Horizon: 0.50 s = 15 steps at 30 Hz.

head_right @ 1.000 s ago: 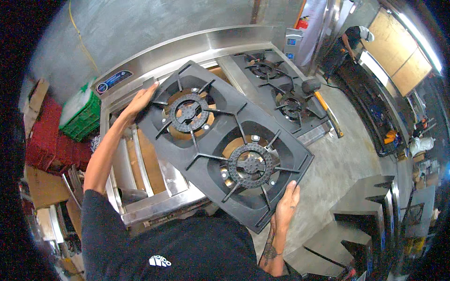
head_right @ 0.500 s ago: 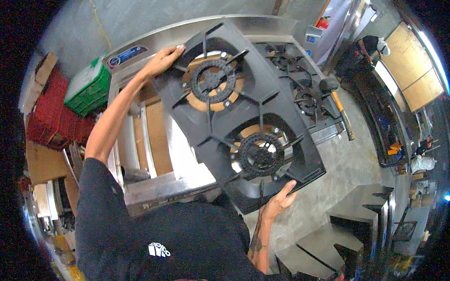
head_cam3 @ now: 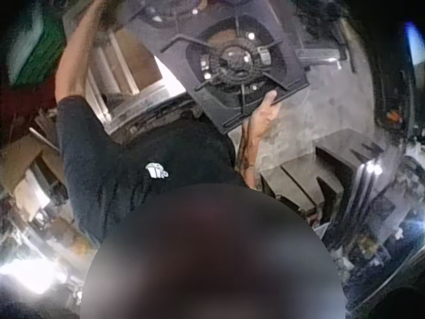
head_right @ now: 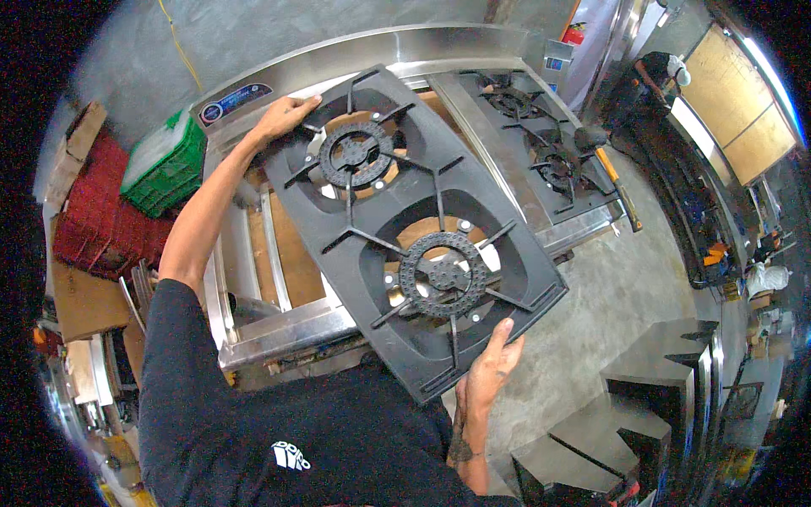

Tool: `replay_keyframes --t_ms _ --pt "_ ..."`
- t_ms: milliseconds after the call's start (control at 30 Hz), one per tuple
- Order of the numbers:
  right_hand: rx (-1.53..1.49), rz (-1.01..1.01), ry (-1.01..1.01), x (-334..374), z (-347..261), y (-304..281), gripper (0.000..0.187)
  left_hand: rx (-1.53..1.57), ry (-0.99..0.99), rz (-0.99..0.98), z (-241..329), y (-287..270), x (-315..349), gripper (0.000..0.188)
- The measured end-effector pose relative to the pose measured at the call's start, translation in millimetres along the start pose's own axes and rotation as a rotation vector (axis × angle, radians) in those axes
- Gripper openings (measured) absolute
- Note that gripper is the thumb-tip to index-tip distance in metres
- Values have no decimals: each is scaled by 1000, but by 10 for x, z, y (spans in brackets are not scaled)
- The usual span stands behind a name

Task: The person assembles a commercial gas stove by securing a metal frame with a wrench, tapping it into place with a rubber mallet, and installing the burner grates. The person then lifts the assembled unit to position it.

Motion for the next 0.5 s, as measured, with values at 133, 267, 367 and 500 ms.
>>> replay_keyframes --t_ms 133,267,367,500 --pt "-15 -72 -65 66 2 58 46 -54 -54 0 -212 30 64 85" --pt "22 -42 5 117 44 2 55 -40 -10 24 -233 34 63 84" --pt "-70 -143 60 123 28 -13 51 24 -40 40 -209 59 43 82" --pt "-134 -230 32 63 -57 -4 46 -54 -51 2 -151 125 -120 80"
Point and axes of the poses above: each hand's wrist, its own x-axis away from the middle knuckle, its own y-axis out of the palm, z = x × y, the point moved 4 cm from there along -x, towards the middle knuckle, and after that the axes turned 10 degrees about x, right-handed, at the moved point
